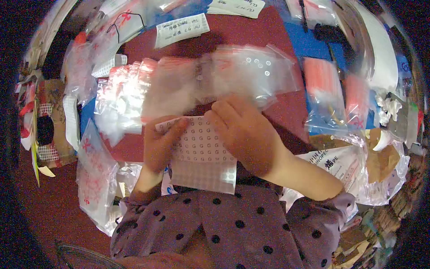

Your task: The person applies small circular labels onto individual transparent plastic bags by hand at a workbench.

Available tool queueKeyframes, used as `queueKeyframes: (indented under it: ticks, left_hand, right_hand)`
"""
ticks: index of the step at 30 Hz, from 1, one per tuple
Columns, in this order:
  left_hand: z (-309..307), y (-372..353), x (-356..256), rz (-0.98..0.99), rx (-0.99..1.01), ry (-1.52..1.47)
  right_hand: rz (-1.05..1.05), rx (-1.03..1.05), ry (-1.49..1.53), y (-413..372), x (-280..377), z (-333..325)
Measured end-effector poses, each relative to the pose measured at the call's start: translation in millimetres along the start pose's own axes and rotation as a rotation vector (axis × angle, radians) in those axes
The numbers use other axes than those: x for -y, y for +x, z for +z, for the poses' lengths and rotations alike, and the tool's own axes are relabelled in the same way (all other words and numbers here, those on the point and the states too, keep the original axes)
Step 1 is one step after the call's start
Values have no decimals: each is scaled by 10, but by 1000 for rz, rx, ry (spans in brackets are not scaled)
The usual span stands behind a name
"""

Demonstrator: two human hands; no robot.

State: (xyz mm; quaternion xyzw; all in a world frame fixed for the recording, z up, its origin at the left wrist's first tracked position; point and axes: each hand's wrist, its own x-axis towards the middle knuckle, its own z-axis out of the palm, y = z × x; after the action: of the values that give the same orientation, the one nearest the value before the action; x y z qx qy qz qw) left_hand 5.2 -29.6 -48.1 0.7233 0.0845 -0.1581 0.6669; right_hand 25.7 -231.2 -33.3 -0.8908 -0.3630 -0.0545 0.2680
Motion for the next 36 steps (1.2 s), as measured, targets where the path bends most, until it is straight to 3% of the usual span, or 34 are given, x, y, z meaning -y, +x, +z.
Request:
queueKeyframes:
  ticks: [3, 7, 10, 14, 17, 19, 20, 22, 23, 24, 25, 26, 27, 28, 30, 32, 35, 36]
  left_hand:
    - [-69, 14, 4, -164, -43, -74]
    - [-183, 4, 104, -162, -36, -235]
    - [-226, -30, 118, -127, -95, -144]
    - [-306, -52, 148, -42, -80, -146]
    - [-354, -62, 180, -71, -87, -207]
    - [-375, -71, 189, -102, -108, -271]
    - [-394, -71, 169, -76, -119, -174]
    - [-434, -60, 199, -50, -141, -98]
    - [-457, -53, 228, 173, -148, 167]
    - [-474, -42, 253, 392, -152, 438]
    - [-455, -10, 269, 387, -158, 428]
    - [-401, 36, 279, 578, -181, 715]
    - [-354, 82, 293, 769, -198, 1004]
    - [-324, 142, 334, 765, -200, 996]
    - [-268, 253, 435, 739, -21, 1049]
    - [-247, 265, 453, 734, 3, 1019]
    - [-221, 285, 480, 712, 15, 953]
    - [-213, 285, 489, 697, 18, 923]
  right_hand:
    - [-96, -16, -130, -49, 38, 141]
    - [-282, -79, -197, 1, -26, 285]
    - [-258, -27, 19, 131, -67, 212]
    - [-310, 20, -10, 192, -24, 245]
    - [-205, 53, 169, 176, 31, 289]
    - [-480, 28, -151, 202, 36, 287]
    - [-490, 49, -153, 225, 37, 256]
    - [-301, 302, 267, 310, 38, 147]
    - [-239, 365, 549, 376, 2, 110]
    - [-187, 318, 510, 470, -24, 46]
    - [-134, 269, 473, 567, -64, 13]
    - [118, 325, 530, 693, -176, 60]
    - [116, 246, 471, 855, -315, 180]
    - [112, 166, 410, 998, -413, 317]
    - [87, 223, 430, 1178, -430, 527]
    - [75, 291, 452, 1204, -426, 624]
    - [105, 229, 261, 1209, -462, 615]
    - [132, 272, 9, 1206, -501, 529]
